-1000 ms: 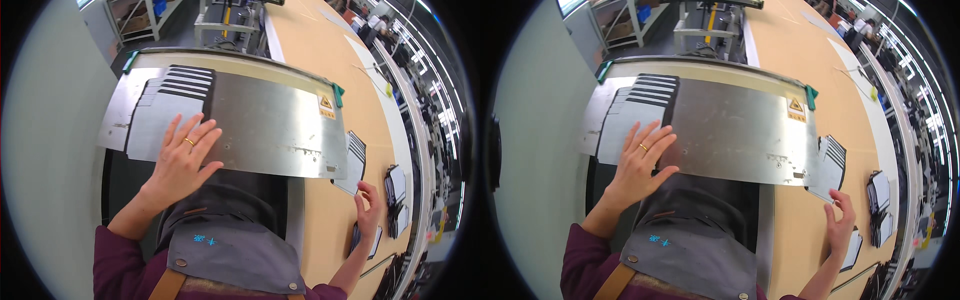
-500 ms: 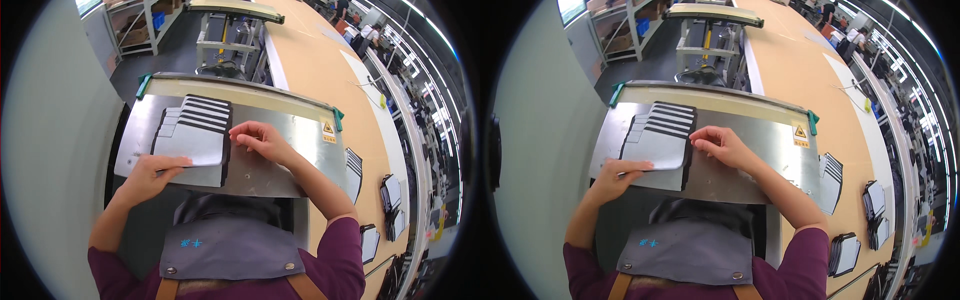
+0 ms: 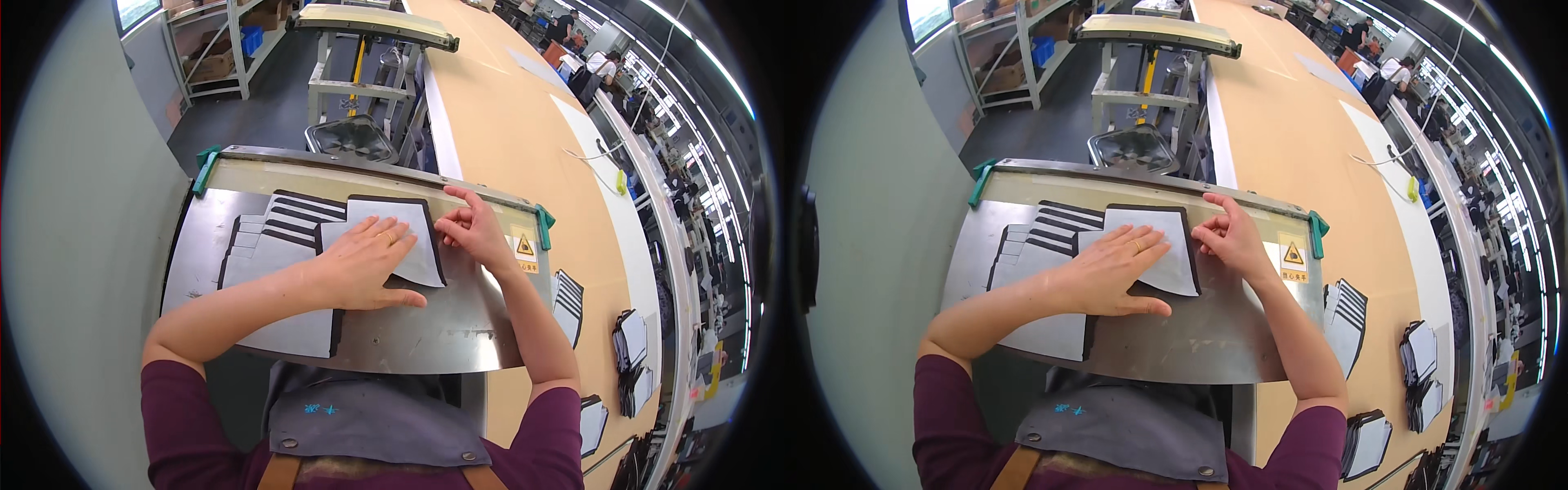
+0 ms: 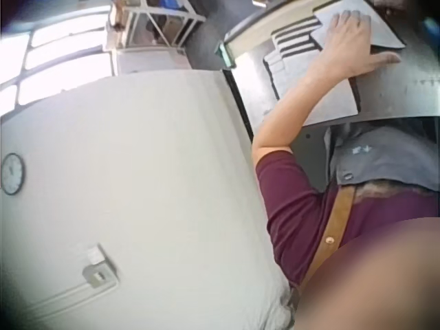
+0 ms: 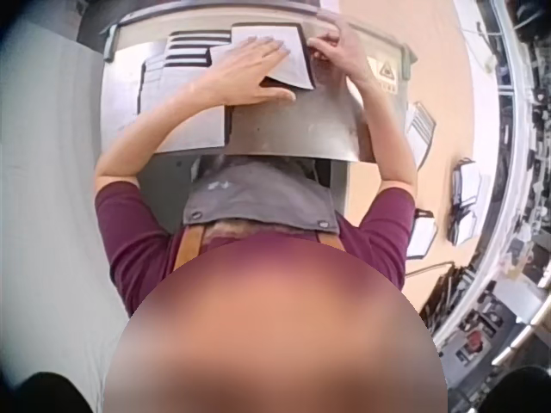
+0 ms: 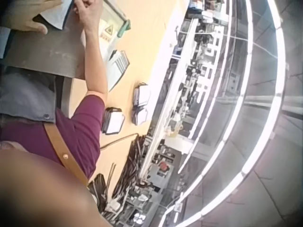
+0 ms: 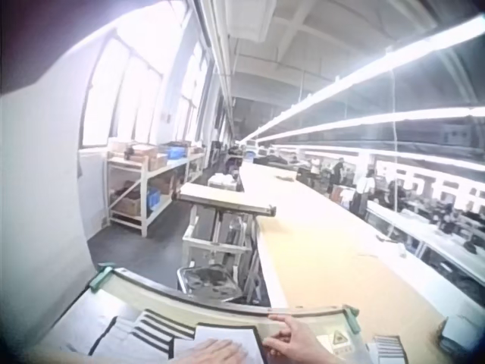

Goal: Aligning leather components and paper liners on a press plate and using a manual machine to bond or crease them.

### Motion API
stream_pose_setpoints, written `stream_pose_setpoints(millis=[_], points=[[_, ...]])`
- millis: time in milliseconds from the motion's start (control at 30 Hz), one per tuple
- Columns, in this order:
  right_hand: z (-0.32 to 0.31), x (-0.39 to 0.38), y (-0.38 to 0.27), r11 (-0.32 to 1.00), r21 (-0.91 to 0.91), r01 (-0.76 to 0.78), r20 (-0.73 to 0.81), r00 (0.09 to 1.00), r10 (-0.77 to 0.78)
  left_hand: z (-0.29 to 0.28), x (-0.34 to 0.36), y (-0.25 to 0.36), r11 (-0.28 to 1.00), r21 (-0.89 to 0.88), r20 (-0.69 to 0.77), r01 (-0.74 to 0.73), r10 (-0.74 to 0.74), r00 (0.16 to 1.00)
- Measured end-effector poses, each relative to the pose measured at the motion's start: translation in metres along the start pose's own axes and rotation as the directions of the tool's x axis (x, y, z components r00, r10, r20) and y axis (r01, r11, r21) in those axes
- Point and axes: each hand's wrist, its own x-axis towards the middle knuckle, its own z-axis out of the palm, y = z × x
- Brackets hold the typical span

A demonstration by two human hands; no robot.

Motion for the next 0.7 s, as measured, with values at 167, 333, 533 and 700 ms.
stream_pose_setpoints(millis=[167, 333, 533, 700], points=[[-0.005, -0.003, 0.005, 0.948, -0.303, 0.102, -0.146, 0.978, -0.151, -0.033, 0.005, -0.011, 0.977, -0.022, 0.338, 0.212, -0.192, 0.921], [0.008, -0.014, -0.012, 0.779, -0.498, 0.381, -0.020, 0.893, -0.449, 0.004, 0.020, -0.038, 0.998, -0.043, 0.205, 0.051, -0.042, 0.978], [0.004, -0.015, 0.006, 0.563, -0.720, 0.407, 0.131, 0.875, -0.465, 0.014, 0.031, -0.042, 0.998, 0.000, 0.178, 0.055, -0.054, 0.983], [0.011, -0.011, 0.008, 0.491, -0.792, 0.363, 0.135, 0.888, -0.439, 0.010, 0.017, -0.049, 0.992, 0.084, 0.114, 0.093, -0.102, 0.988]])
